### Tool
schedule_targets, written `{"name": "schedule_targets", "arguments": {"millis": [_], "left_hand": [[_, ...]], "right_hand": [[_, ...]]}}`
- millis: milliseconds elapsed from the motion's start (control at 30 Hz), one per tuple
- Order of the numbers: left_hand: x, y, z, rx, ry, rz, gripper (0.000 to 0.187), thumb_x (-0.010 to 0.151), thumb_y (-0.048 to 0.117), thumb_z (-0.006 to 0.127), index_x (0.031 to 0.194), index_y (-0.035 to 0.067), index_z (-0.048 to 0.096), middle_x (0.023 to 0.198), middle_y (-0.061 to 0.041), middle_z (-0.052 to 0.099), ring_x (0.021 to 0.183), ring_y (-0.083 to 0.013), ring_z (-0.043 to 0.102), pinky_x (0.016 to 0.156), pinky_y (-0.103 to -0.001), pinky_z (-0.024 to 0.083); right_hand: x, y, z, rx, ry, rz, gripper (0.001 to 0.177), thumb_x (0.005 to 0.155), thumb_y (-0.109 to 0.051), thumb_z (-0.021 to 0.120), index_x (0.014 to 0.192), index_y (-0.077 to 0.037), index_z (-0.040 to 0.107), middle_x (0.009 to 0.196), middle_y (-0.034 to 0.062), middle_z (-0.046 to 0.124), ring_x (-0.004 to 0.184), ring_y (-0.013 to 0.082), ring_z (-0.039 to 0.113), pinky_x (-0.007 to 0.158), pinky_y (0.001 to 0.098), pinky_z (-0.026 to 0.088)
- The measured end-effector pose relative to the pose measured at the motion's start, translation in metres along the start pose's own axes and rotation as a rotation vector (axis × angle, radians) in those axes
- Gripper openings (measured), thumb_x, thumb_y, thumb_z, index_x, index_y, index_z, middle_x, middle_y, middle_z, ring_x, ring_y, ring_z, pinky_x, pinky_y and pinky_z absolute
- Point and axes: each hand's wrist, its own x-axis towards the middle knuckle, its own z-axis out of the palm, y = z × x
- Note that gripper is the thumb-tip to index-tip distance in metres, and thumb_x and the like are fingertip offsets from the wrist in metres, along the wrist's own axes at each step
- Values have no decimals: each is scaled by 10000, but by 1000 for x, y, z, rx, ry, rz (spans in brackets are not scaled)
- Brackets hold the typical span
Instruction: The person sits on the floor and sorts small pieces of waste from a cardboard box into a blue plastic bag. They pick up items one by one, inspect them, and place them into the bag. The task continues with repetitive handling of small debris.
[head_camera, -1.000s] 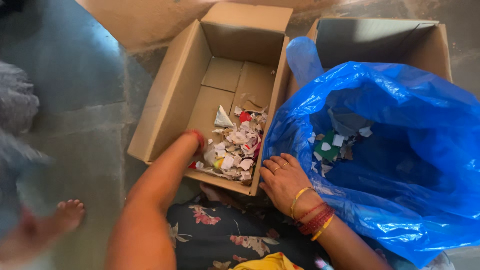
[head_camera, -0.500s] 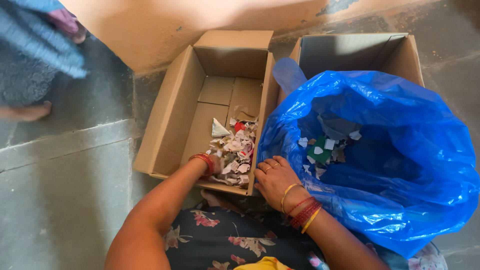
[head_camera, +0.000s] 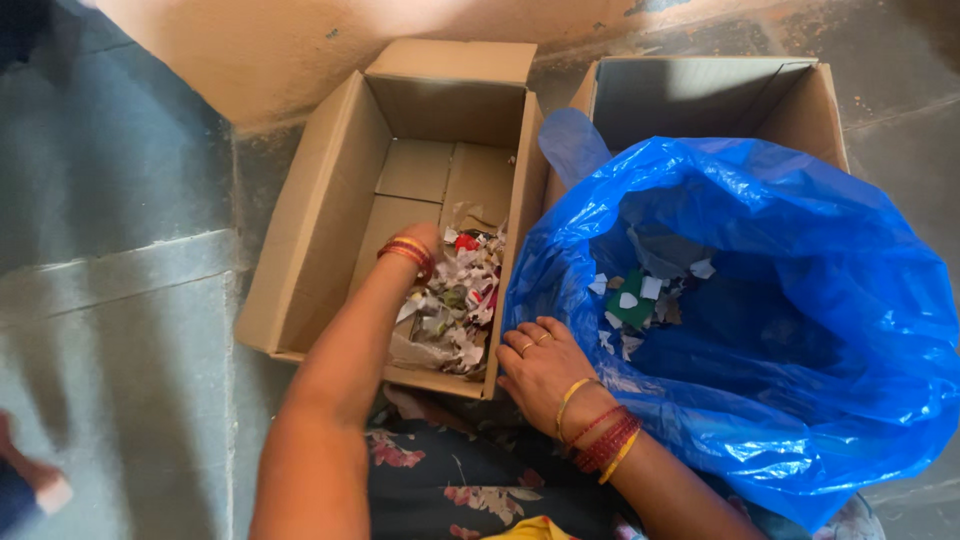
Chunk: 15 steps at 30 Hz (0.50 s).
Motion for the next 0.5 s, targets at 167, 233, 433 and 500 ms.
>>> {"name": "schedule_targets", "arguments": {"millis": [167, 233, 433, 500], "left_hand": [[37, 38, 3, -214, 339, 84, 899, 780, 475, 827, 1517, 161, 420, 1577, -218, 336, 1327, -439, 519, 1069, -492, 486], [22, 62, -2, -223, 264, 39, 945, 781, 538, 794, 1553, 239, 339, 1660, -166, 170, 1416, -445, 347, 1089, -553, 404], [-15, 76, 0, -87, 20, 121, 682, 893, 566, 655, 1493, 309, 456, 1654, -63, 264, 1527, -378, 224, 1180, -591, 312], [-7, 63, 20, -60, 29, 359, 555, 998, 582, 542, 1453, 265, 571, 1596, -128, 444, 1492, -371, 391, 1212, -500, 370]], "right_hand": [[1, -1, -5, 37, 1, -6, 367, 834, -254, 706, 1120, -26, 671, 1243, 174, 657, 1242, 353, 550, 1094, 510, 329], [1, 0, -6, 52, -6, -6, 364, 832, -246, 709, 1118, -25, 672, 1243, 176, 656, 1242, 354, 548, 1095, 513, 328], [2, 3, 0, 47, 20, -26, 367, 852, -261, 683, 1130, -21, 672, 1252, 177, 655, 1241, 348, 546, 1087, 507, 324], [2, 3, 1, 42, 2, -11, 336, 875, -266, 669, 1118, -35, 675, 1249, 168, 659, 1246, 338, 550, 1100, 499, 323]]}}
